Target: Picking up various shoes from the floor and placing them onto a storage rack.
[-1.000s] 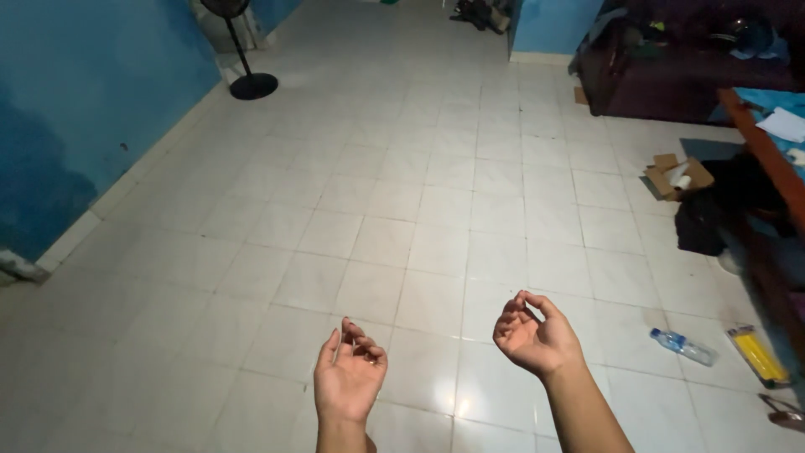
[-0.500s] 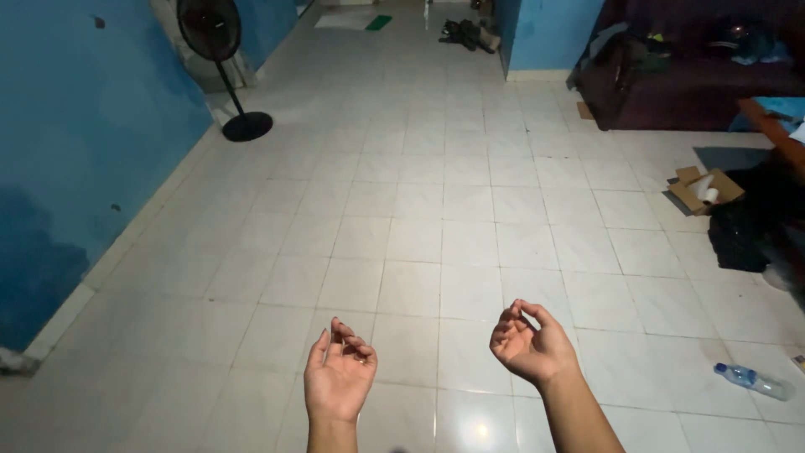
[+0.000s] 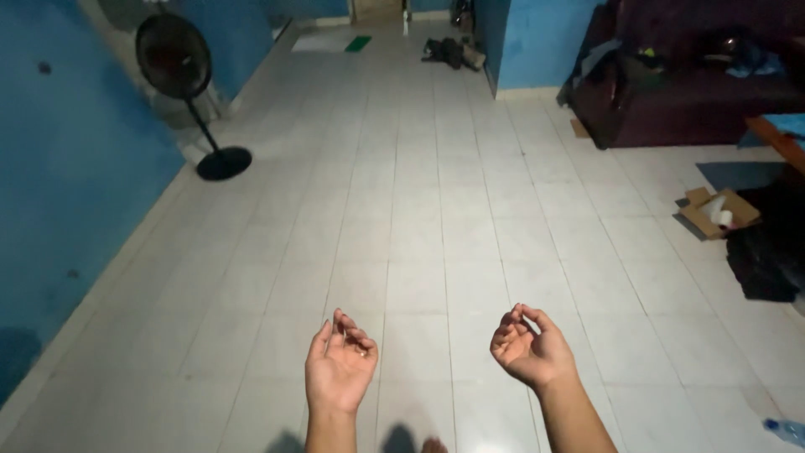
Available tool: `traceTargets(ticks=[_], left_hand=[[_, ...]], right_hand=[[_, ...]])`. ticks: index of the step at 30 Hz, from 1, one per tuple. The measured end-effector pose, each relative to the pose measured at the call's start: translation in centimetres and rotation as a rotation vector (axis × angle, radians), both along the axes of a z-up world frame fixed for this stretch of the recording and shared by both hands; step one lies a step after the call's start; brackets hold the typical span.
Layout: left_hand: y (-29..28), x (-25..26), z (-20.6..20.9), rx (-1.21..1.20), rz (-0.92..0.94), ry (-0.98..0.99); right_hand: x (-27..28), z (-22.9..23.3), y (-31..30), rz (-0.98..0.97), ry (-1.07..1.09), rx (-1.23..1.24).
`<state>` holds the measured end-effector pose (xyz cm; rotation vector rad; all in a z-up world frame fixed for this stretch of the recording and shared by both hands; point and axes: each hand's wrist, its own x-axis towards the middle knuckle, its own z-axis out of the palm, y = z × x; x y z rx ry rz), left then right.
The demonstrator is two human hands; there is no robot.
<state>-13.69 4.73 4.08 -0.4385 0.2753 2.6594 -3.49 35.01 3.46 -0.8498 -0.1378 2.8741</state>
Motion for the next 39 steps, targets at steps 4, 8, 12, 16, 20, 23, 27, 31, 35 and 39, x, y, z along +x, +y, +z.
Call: traceTargets(ticks=[4, 8, 12, 16, 20, 23, 27, 31, 35, 39], left_hand=[[3.3, -8.8, 1.8, -0.026, -0.027, 0.005], [5.7, -16.1, 1.7, -0.005, -0.028, -0.046], [6.8, -21.7, 0.7, 0.032, -0.056, -0.052], [7.7, -27.9, 0.7, 0.044, -0.039, -0.094], [8.9, -35.0, 0.8, 0.011, -0.036, -0.101], [10.1, -41.2, 0.6, 0.035, -0.067, -0.094], [10.9, -50.1, 1.0, 0.018, -0.117, -0.084], [11.4, -59.8, 3.0, -0.029, -0.119, -0.088], [12.0, -69.1, 3.9, -0.034, -0.153, -0.043], [14.2, -76.0, 5.2, 0.000, -0.160, -0.033]], right_hand=[[-9.1, 1.8, 2.8, -0.014, 0.018, -0.019], [-16.8, 4.0, 4.7, -0.018, 0.024, -0.032], [-22.8, 3.4, 6.3, -0.021, -0.001, -0.021], [-28.8, 3.0, 7.6, -0.016, -0.024, -0.013], [-35.1, 2.3, 9.0, -0.029, -0.029, -0.031], [-40.4, 3.5, 9.4, -0.068, -0.027, -0.050], [-48.5, 5.4, 9.6, -0.123, -0.066, -0.054], [-57.9, 5.7, 11.1, -0.124, -0.040, -0.059], [-65.2, 7.3, 11.1, -0.162, 0.024, -0.063], [-70.0, 7.1, 12.4, -0.184, 0.040, -0.078]])
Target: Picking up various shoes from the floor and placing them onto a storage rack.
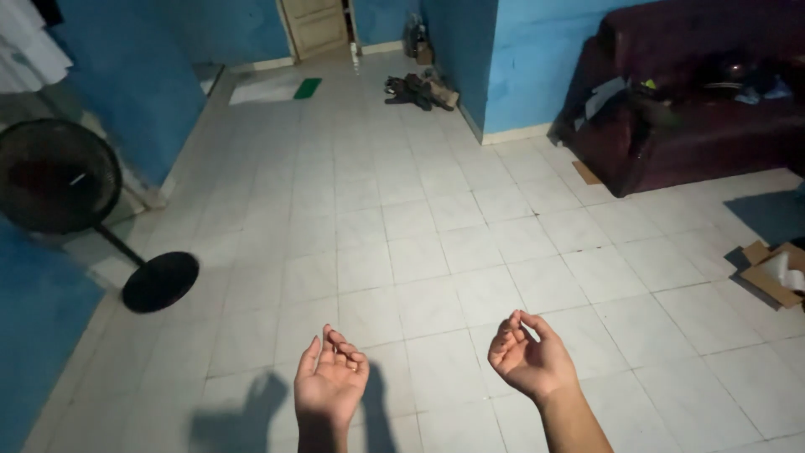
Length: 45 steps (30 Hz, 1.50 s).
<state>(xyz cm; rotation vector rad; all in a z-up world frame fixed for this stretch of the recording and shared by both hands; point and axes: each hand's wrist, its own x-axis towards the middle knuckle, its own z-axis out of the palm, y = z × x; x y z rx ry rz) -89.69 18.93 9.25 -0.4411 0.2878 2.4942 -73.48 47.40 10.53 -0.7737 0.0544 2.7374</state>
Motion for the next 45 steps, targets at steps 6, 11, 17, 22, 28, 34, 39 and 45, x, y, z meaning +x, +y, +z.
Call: traceTargets(ticks=[6, 11, 17, 22, 28, 34, 39, 45], left_hand=[[4.7, -9.0, 0.2, -0.086, -0.021, -0.054], [8.5, -19.2, -0.9, -0.024, -0.039, -0.023], [15.2, -33.4, 2.0, -0.030, -0.033, -0.002], [19.6, -43.7, 3.4, -0.042, 0.000, 0.103], [21.1, -54.5, 0.0, -0.083, 0.020, 0.067], [23.0, -67.3, -2.9, -0.057, 0.007, 0.157], [25.4, -78.6, 1.8, -0.115, 0.007, 0.010], [27.2, -93.0, 4.2, -0.066, -0.056, 0.059]], right_hand=[[-8.1, 0.0, 3.9, -0.071, -0.026, 0.047], [-18.8, 2.0, 8.1, -0.106, -0.037, 0.079], [-33.2, 5.1, 15.0, -0.105, -0.009, 0.048], [-43.7, 5.7, 19.9, -0.087, -0.005, 0.018], [-54.1, 4.6, 22.7, -0.027, -0.029, 0.011], [-65.8, 4.4, 24.9, 0.006, -0.079, 0.061], [-76.4, 6.5, 26.2, -0.052, -0.053, -0.010], [-89.5, 10.0, 26.6, -0.135, -0.061, 0.139]])
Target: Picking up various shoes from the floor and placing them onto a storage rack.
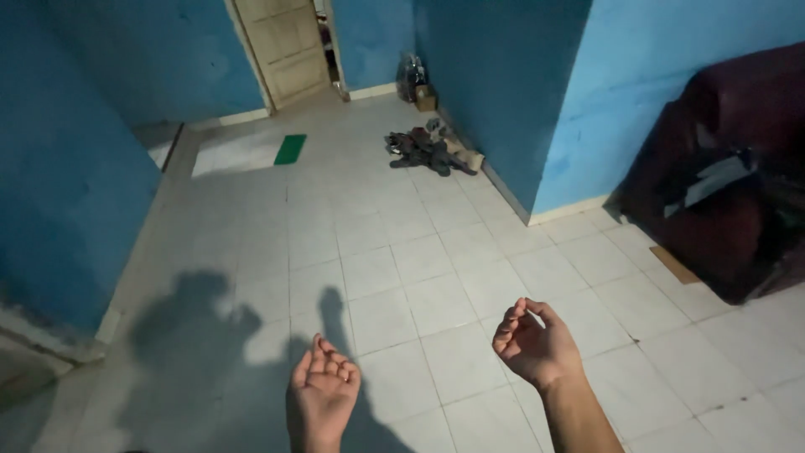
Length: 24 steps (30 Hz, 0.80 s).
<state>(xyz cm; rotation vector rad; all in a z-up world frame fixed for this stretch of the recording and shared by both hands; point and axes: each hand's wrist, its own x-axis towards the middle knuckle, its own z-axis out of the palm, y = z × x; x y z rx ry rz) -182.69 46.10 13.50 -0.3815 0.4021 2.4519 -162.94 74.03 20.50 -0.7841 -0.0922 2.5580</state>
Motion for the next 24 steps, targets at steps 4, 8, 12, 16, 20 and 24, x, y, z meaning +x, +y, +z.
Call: traceTargets(ticks=[4, 8, 12, 16, 20, 24], left_hand=[[1.0, -7.4, -0.2, 0.074, -0.017, 0.034], [3.1, -14.4, -0.5, 0.115, -0.014, 0.022], [6.3, -22.6, -0.8, 0.176, -0.037, -0.013], [12.0, -30.9, -0.9, 0.361, -0.120, 0.148], [18.7, -40.6, 1.5, 0.252, -0.158, 0.111], [24.0, -48.2, 3.6, 0.236, -0.213, 0.134]], right_hand=[[-6.5, 0.5, 0.5, -0.032, -0.076, 0.059], [-12.6, -1.7, 4.3, -0.025, -0.112, 0.053], [-20.1, -1.8, 8.2, -0.075, -0.107, 0.031], [-29.0, -0.8, 13.8, -0.113, -0.075, 0.017], [-38.9, 0.8, 20.5, -0.135, -0.018, -0.013], [-47.5, 2.3, 24.7, -0.130, -0.012, -0.006]])
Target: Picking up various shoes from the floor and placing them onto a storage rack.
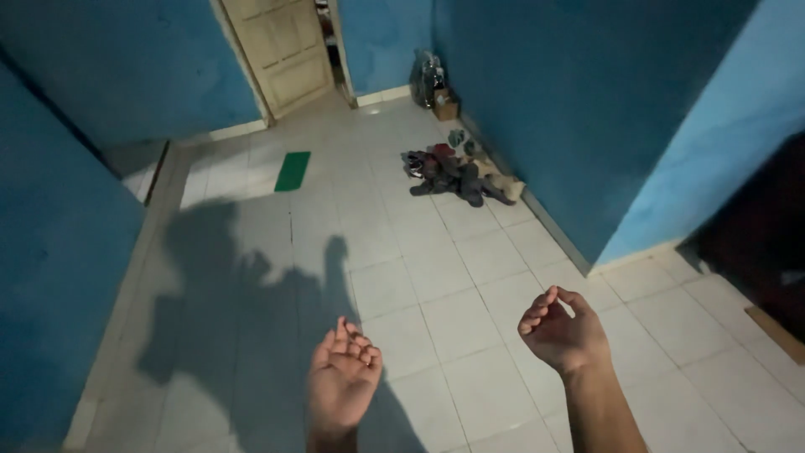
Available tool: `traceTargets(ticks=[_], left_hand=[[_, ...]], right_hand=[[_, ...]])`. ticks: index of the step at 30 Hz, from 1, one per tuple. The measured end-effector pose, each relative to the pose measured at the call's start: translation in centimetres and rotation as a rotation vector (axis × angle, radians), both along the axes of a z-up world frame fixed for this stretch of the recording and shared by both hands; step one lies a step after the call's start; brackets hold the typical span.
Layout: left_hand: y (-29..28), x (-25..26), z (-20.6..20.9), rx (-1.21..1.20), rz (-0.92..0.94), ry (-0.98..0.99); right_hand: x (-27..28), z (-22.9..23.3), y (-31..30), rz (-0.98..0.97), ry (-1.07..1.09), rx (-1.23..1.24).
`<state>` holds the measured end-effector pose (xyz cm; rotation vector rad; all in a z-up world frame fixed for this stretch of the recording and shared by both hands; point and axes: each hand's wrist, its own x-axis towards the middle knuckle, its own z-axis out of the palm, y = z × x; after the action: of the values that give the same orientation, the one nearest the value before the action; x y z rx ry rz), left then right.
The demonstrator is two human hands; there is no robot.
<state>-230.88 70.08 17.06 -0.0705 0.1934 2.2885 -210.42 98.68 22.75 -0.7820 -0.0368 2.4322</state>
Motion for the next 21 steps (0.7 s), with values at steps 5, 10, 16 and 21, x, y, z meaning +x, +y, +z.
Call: traceTargets(ticks=[5, 10, 16, 21], left_hand=[[4.6, -8.1, -1.1, -0.118, 0.083, -0.062], [8.1, -16.5, -2.0, -0.236, 0.121, -0.077], [13.1, -30.0, -3.4, -0.171, 0.087, -0.038], [18.4, -44.0, 0.5, -0.188, -0.021, -0.132]], right_hand=[[-8.8, 0.1, 4.0, 0.030, -0.028, 0.022], [-17.4, -1.0, 7.6, 0.042, -0.085, -0.024], [-29.1, -1.6, 11.6, -0.012, -0.063, -0.010], [-41.4, -0.2, 16.4, -0.012, 0.019, -0.043]])
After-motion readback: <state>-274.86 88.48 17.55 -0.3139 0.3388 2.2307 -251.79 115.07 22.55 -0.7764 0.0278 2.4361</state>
